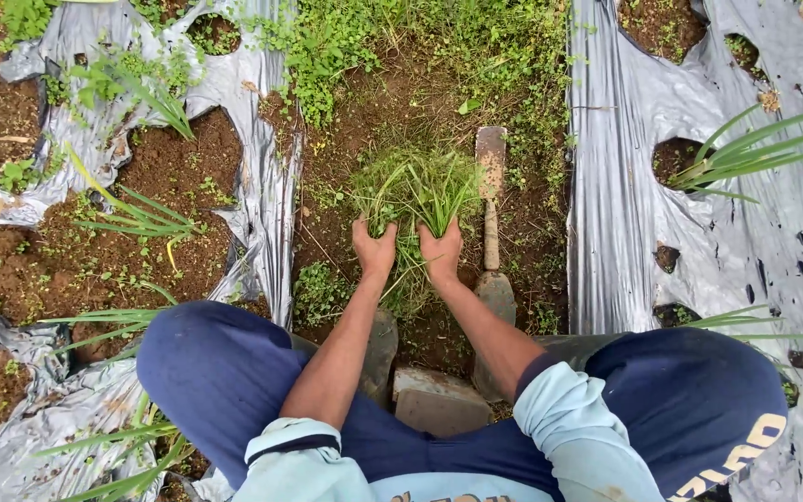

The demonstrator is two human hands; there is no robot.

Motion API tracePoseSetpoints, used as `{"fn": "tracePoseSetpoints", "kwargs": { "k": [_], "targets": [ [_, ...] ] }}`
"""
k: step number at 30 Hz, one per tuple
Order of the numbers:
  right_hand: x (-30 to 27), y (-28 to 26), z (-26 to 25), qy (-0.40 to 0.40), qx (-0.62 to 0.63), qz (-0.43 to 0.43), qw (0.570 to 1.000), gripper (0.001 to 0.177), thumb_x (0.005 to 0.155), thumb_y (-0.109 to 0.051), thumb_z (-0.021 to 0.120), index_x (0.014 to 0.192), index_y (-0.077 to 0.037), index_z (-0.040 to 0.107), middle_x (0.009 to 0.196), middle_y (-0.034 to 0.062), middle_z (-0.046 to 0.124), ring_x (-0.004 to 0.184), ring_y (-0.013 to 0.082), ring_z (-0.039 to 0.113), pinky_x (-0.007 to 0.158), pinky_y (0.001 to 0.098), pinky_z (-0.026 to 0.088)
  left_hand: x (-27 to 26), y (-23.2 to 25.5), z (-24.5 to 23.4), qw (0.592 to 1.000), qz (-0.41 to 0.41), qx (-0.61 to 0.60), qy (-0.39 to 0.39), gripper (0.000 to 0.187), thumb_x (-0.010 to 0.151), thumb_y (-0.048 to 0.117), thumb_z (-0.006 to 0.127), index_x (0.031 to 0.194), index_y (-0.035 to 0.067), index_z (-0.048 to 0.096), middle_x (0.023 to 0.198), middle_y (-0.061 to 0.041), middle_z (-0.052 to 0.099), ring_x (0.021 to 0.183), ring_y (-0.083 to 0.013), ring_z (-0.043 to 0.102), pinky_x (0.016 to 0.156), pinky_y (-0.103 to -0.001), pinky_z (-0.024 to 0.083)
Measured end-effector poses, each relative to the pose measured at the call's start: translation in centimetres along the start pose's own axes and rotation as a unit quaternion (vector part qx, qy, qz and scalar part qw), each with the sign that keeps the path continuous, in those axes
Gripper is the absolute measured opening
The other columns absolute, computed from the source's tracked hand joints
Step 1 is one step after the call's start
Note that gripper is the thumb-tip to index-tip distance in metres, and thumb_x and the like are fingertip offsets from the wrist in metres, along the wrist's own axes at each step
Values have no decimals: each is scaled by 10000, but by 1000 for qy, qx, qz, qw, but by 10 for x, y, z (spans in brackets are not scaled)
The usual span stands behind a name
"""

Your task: The person sits on a small wooden block in a garden and uses a hand hoe to loosen the soil around weeds. They pull the weeds out by hand, gather them into a bundle, and eventually stand up to carry the collected weeds away.

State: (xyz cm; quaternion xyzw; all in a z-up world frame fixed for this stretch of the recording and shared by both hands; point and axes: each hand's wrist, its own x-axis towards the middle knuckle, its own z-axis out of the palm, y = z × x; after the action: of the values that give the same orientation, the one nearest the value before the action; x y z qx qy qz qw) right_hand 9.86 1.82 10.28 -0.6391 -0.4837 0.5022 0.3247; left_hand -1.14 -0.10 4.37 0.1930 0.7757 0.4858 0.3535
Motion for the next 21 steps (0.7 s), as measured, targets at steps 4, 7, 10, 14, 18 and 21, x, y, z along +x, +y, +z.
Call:
{"fn": "tracePoseSetpoints", "kwargs": {
  "k": [4,7,10,14,18,21],
  "targets": [
    [0,3,-2,-3,3,-25,1000,776,978,-148,682,1546,130,231,1591,369,269,1520,468,209,1263,602,142,-14,33,-11,999,20,-25,16,743,881,81,761,1507,-79,395,1571,-327,288,1519,-455,216,1225,-521,342],
    [15,33,5,6,-2,-103,995,716,967,23,638,1547,131,232,1601,351,268,1529,457,191,1274,603,124,-18,48,-20,998,43,-19,44,619,871,-30,744,1416,-63,453,1385,-220,459,1405,-432,417,961,-399,629],
    [-2,8,-5,27,-50,-131,990,671,898,99,642,1501,96,347,1476,318,433,1448,474,364,1218,608,274,-1,34,-23,994,56,-19,95,572,841,-64,770,1332,-50,476,1331,-201,496,1350,-432,474,893,-373,664],
    [-6,0,-5,9,-44,-135,990,709,874,115,640,1509,107,326,1497,344,388,1462,494,321,1230,611,246,8,20,-37,988,70,37,135,579,826,-54,781,1346,-13,530,1245,-127,495,1273,-361,528,817,-329,670],
    [-18,-21,-5,-10,-68,-87,994,758,879,99,636,1548,99,279,1568,365,304,1507,484,245,1255,588,197,20,-1,-37,985,58,27,158,563,829,-42,782,1343,8,557,1246,-122,486,1242,-334,536,832,-297,672],
    [-8,-10,1,3,-47,-88,995,758,867,84,654,1541,80,307,1546,347,351,1505,470,256,1256,587,191,22,-16,-34,975,126,23,181,596,749,-55,826,1284,-59,564,1135,-193,497,1171,-416,547,812,-405,678]
  ]
}}
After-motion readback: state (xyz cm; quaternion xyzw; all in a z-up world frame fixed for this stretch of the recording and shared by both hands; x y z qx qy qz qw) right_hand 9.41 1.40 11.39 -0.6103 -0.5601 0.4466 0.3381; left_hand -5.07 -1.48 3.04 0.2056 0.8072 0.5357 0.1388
